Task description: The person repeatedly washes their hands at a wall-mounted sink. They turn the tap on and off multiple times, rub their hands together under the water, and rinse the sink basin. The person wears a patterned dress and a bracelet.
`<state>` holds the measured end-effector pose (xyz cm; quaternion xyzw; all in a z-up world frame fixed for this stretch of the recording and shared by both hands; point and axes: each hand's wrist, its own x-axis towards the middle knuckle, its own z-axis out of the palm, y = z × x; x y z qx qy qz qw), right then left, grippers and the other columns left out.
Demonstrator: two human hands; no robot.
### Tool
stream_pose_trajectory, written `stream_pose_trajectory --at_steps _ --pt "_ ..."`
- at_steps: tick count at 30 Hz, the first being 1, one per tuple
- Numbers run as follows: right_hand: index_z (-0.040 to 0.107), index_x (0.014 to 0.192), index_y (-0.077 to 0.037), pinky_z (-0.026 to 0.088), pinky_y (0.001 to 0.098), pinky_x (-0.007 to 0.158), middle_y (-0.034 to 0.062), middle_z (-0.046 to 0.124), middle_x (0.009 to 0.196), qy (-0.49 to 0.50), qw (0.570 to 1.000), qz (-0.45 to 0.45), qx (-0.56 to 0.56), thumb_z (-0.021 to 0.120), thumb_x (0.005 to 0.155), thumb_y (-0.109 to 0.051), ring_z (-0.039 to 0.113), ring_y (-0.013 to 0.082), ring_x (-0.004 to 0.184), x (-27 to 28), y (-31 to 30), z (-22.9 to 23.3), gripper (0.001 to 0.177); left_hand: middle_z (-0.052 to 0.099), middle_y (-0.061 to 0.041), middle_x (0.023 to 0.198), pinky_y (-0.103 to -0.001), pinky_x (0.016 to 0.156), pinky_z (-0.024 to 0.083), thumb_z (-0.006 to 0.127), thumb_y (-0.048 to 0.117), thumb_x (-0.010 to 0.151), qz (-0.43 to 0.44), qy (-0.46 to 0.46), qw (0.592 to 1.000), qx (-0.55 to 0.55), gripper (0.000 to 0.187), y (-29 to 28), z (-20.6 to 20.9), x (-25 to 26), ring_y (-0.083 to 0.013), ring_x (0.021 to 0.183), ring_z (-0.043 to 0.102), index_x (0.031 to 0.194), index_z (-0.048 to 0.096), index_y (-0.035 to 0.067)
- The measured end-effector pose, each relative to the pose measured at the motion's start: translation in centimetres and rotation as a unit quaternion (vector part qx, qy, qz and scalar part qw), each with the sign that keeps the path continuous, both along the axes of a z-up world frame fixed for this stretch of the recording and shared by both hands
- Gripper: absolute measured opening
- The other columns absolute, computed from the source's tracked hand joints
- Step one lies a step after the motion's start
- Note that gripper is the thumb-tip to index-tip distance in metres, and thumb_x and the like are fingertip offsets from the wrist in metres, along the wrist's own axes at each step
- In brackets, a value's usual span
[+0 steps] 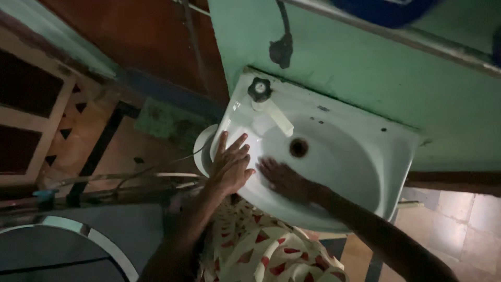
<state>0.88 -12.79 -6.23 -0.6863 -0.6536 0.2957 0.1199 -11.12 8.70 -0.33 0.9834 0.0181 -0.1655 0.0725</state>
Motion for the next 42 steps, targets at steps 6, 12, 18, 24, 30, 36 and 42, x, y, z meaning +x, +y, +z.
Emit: stream_pose_trajectory --at_steps 6,12,18,24,30,36,42 --pt "0.026 0.161 -0.006 0.026 0.0508 0.123 0.0143 0.029 0.166 -0.192 0.972 -0.125 -0.055 0.063 0.089 -0.038 0.029 0.0309 0.153 4.1 3.4 -0.7 0.086 0.051 -0.005 0.152 -0.059 0.125 -0.009 0.061 0.05 0.093 0.021 -0.008 1.0 0.003 0.054 0.0 -0.3 0.7 -0.0218 0.155 0.018 0.124 0.07 0.006" --pt "0.026 0.158 -0.001 0.025 0.0497 0.12 0.0206 0.024 0.165 -0.129 0.983 -0.127 0.003 0.058 0.094 -0.031 0.021 0.035 0.155 2.5 4.2 -4.7 0.078 0.055 -0.006 0.148 -0.06 0.125 -0.005 0.063 0.047 0.091 0.02 -0.04 0.999 0.014 0.053 0.0 -1.7 0.2 -0.0232 0.155 0.021 0.122 0.07 0.005" --pt "0.029 0.159 -0.003 0.023 0.0541 0.125 0.0187 0.025 0.168 -0.129 0.974 -0.111 0.147 0.054 0.095 -0.025 0.022 0.0343 0.157 2.1 3.9 -3.6 0.073 0.06 -0.013 0.141 -0.061 0.126 0.004 0.072 0.038 0.083 0.027 -0.148 0.988 -0.031 0.053 -0.1 -2.1 -0.7 -0.0279 0.15 0.032 0.118 0.071 -0.002" --pt "0.026 0.162 -0.006 0.041 0.0532 0.107 0.013 0.027 0.17 -0.171 0.975 -0.098 -0.102 0.046 0.099 -0.02 0.029 0.0283 0.156 4.6 4.3 -2.7 0.067 0.064 -0.014 0.137 -0.063 0.128 0.007 0.074 0.028 0.082 0.022 -0.233 0.971 -0.055 0.044 0.4 -2.5 -0.8 -0.0273 0.149 0.034 0.113 0.072 -0.002" --pt "0.033 0.154 0.0 0.03 0.0581 0.114 0.0223 0.035 0.16 -0.191 0.96 0.003 0.202 0.054 0.094 -0.031 0.035 0.0387 0.146 1.3 3.4 -3.7 0.071 0.066 -0.016 0.13 -0.064 0.125 0.007 0.075 0.028 0.08 0.028 -0.215 0.973 -0.081 0.047 0.2 -1.6 -0.5 -0.0298 0.147 0.039 0.114 0.071 -0.004" --pt "0.03 0.156 0.001 0.026 0.0567 0.117 0.0242 0.027 0.163 -0.23 0.963 -0.124 0.061 0.056 0.096 -0.031 0.025 0.0374 0.151 0.4 4.6 -3.6 0.073 0.067 -0.017 0.131 -0.062 0.127 0.006 0.073 0.027 0.08 0.031 -0.257 0.962 -0.084 0.05 -0.1 -2.6 -1.0 -0.0299 0.146 0.042 0.118 0.07 -0.005" --pt "0.025 0.161 -0.006 0.038 0.0552 0.111 0.017 0.024 0.17 -0.166 0.959 -0.133 -0.188 0.053 0.099 -0.032 0.024 0.0301 0.158 3.0 5.1 0.0 0.074 0.065 -0.019 0.133 -0.062 0.126 0.005 0.073 0.026 0.083 0.041 -0.184 0.979 -0.074 0.047 0.4 -1.7 -0.2 -0.0302 0.147 0.04 0.118 0.068 -0.005"
